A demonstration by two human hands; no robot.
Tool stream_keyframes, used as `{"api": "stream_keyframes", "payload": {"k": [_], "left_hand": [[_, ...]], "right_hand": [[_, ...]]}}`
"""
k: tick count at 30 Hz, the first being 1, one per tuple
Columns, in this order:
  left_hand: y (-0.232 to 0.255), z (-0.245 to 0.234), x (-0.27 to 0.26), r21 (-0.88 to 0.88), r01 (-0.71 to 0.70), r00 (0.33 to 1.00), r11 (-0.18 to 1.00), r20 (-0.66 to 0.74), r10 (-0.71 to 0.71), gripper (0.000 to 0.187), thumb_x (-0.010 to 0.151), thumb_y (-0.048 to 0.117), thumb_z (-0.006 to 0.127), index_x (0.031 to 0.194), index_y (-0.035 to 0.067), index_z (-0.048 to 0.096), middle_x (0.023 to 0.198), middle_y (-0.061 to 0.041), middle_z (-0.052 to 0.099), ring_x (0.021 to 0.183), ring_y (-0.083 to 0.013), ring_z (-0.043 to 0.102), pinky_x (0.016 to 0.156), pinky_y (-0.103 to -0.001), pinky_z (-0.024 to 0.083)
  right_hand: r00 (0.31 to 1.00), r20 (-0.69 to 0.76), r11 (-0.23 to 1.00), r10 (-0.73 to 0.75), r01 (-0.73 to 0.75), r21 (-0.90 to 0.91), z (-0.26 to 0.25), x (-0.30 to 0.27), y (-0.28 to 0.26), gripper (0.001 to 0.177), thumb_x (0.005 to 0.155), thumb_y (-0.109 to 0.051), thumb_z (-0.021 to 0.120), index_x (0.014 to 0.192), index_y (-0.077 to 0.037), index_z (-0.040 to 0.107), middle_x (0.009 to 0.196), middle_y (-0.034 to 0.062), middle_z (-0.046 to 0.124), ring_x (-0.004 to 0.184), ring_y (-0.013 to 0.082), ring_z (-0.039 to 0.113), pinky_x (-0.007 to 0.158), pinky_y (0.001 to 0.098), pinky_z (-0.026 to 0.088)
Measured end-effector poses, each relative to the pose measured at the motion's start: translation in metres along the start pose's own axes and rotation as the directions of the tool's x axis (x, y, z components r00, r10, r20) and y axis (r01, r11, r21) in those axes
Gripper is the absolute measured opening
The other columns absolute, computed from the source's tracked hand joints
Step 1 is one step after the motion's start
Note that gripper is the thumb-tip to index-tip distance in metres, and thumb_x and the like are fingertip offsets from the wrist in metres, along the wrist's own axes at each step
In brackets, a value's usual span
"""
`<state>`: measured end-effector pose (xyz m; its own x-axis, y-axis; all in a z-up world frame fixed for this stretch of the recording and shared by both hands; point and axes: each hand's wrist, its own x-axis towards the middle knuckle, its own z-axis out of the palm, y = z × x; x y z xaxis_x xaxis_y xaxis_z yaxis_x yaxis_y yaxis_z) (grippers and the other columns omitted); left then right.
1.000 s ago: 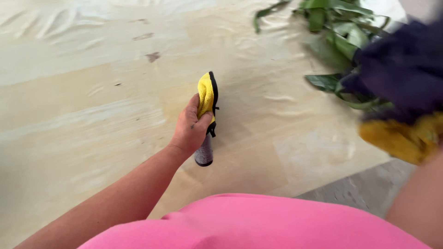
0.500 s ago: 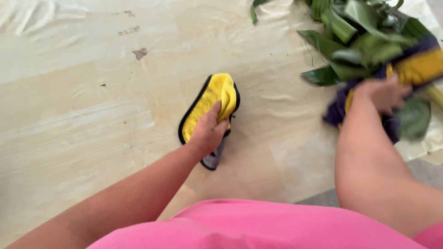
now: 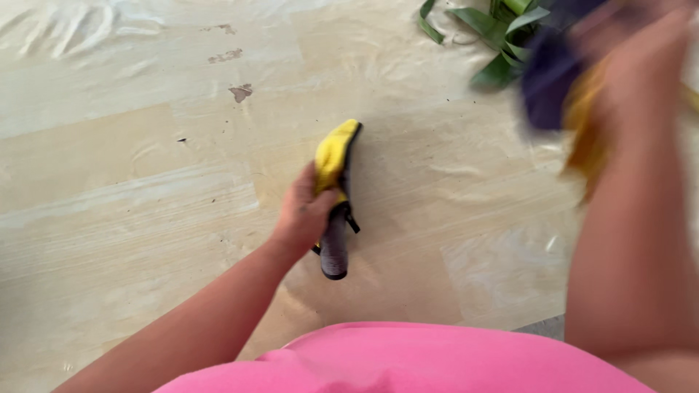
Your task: The person wipes a table surface and then repeatedly wipes individual banana leaves with a cloth. They handle the leaves one at a time, wiping each side and stacking them on the table.
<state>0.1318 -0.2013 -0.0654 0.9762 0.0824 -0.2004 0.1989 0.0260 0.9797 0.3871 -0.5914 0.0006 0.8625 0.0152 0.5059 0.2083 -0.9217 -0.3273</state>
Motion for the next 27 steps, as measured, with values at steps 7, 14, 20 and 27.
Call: {"api": "stream_keyframes", "payload": {"k": [7,14,20,27], "left_hand": [[0.0,-0.057,-0.029,0.198,0.117,0.967,0.973,-0.245,-0.067,0.053,0.092,0.005,0.057,0.144,0.0,0.05,0.126,-0.009,0.068,0.114,-0.0178,0.063,0.099,-0.03,0.048],[0.016,-0.073,-0.055,0.056,-0.02,0.975,0.998,-0.22,0.032,0.051,0.091,0.003,0.056,0.142,-0.001,0.051,0.127,-0.009,0.068,0.115,-0.0163,0.062,0.101,-0.029,0.046],[0.034,-0.096,-0.071,0.002,-0.124,0.942,0.992,-0.315,0.118,0.052,0.091,0.001,0.058,0.142,0.0,0.052,0.124,-0.007,0.067,0.112,-0.015,0.061,0.098,-0.029,0.049],[0.048,-0.103,-0.084,-0.094,-0.065,0.966,0.993,-0.254,0.04,0.053,0.092,0.001,0.053,0.145,0.003,0.051,0.126,-0.005,0.065,0.111,-0.0126,0.061,0.096,-0.029,0.049]], "right_hand": [[0.86,0.264,0.897,-0.437,0.439,0.057,0.059,-0.242,-0.166,0.041,0.071,-0.01,0.063,0.105,-0.028,0.078,0.137,0.0143,0.065,0.122,0.0396,0.054,0.098,0.0626,0.036],[0.93,0.243,0.937,-0.276,0.316,-0.146,0.056,-0.083,0.014,0.038,0.086,-0.006,0.063,0.121,-0.013,0.075,0.123,0.0196,0.068,0.122,0.041,0.059,0.105,0.0522,0.045],[0.951,0.3,0.996,0.073,-0.085,0.025,-0.019,-0.061,-0.041,0.036,0.084,0.002,0.063,0.12,-0.002,0.07,0.116,0.0225,0.067,0.101,0.0383,0.065,0.084,0.0479,0.052],[0.853,0.328,0.908,-0.406,0.334,0.254,-0.027,-0.341,-0.148,0.043,0.078,-0.006,0.054,0.115,-0.015,0.075,0.131,0.0245,0.068,0.109,0.0404,0.06,0.099,0.0506,0.044]]}}
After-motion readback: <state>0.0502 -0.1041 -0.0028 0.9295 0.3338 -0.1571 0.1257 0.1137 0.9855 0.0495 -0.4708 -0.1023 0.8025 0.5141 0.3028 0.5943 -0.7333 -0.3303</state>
